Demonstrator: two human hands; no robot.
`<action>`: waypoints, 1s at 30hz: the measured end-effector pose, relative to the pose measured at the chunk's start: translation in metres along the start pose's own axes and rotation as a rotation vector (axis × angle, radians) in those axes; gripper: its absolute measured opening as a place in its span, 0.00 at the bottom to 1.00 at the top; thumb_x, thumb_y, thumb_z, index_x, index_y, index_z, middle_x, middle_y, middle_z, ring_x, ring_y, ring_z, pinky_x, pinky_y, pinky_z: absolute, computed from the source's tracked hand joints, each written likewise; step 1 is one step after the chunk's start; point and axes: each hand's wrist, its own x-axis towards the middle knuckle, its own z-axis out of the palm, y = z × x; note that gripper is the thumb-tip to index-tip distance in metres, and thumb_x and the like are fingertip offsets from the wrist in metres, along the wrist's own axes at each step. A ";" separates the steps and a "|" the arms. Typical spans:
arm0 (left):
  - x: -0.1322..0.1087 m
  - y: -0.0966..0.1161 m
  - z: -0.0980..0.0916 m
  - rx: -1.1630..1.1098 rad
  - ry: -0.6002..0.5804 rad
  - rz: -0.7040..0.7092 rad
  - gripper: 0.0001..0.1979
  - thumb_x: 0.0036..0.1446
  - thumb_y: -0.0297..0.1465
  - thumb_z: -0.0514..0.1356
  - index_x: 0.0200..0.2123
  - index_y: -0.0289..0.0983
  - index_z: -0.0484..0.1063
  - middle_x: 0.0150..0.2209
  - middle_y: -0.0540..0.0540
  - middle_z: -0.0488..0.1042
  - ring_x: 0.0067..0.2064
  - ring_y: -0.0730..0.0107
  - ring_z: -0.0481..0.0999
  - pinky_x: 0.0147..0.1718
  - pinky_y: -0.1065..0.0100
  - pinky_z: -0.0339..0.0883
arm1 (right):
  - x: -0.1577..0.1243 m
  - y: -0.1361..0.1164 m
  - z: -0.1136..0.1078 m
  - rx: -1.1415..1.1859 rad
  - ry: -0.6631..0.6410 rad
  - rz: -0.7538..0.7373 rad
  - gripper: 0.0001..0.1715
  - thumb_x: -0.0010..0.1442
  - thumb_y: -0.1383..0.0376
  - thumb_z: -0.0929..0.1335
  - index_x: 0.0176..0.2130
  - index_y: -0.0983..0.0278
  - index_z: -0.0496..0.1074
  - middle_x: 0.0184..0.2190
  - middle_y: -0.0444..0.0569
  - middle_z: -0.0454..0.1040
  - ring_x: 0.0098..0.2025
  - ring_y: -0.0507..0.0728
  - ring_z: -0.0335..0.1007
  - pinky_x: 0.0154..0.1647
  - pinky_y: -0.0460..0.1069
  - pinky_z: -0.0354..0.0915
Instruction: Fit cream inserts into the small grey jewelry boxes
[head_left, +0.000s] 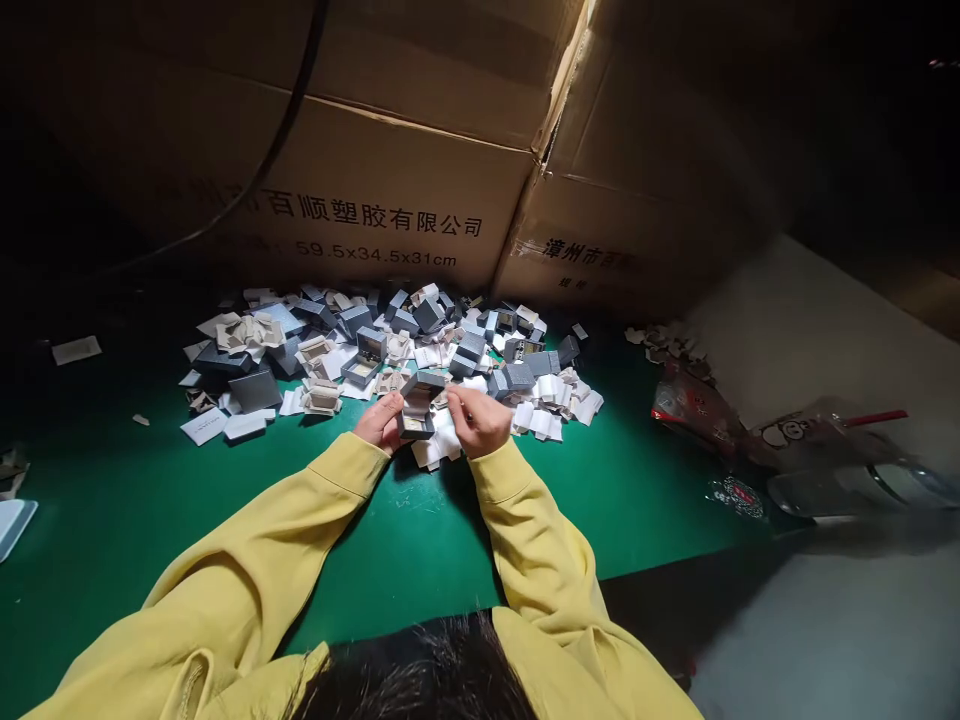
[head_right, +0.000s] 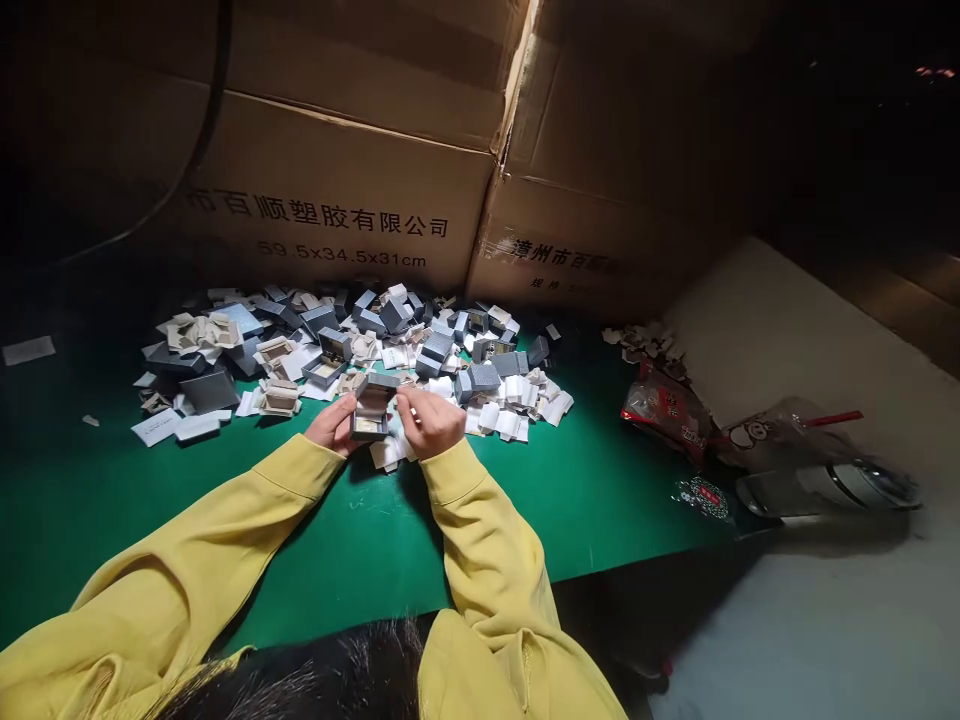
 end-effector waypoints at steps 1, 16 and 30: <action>0.000 0.004 0.001 -0.023 0.047 -0.025 0.16 0.64 0.33 0.62 0.52 0.32 0.73 0.36 0.40 0.81 0.36 0.60 0.82 0.32 0.64 0.78 | 0.001 0.005 -0.002 0.016 0.053 0.037 0.22 0.73 0.57 0.59 0.46 0.60 0.80 0.44 0.54 0.82 0.44 0.58 0.78 0.50 0.52 0.70; -0.002 0.029 0.002 -0.469 0.152 -0.079 0.27 0.72 0.39 0.44 0.62 0.26 0.64 0.32 0.38 0.79 0.31 0.61 0.82 0.27 0.68 0.80 | 0.008 0.022 0.017 -0.321 -0.289 0.055 0.12 0.69 0.64 0.67 0.44 0.62 0.81 0.41 0.51 0.82 0.45 0.58 0.73 0.47 0.49 0.68; -0.004 0.032 0.002 -0.474 0.152 -0.147 0.26 0.72 0.41 0.47 0.60 0.27 0.65 0.31 0.39 0.80 0.31 0.61 0.83 0.27 0.70 0.79 | 0.004 0.000 0.052 -0.271 -0.360 0.184 0.12 0.69 0.64 0.66 0.46 0.62 0.79 0.42 0.55 0.80 0.47 0.61 0.73 0.49 0.53 0.69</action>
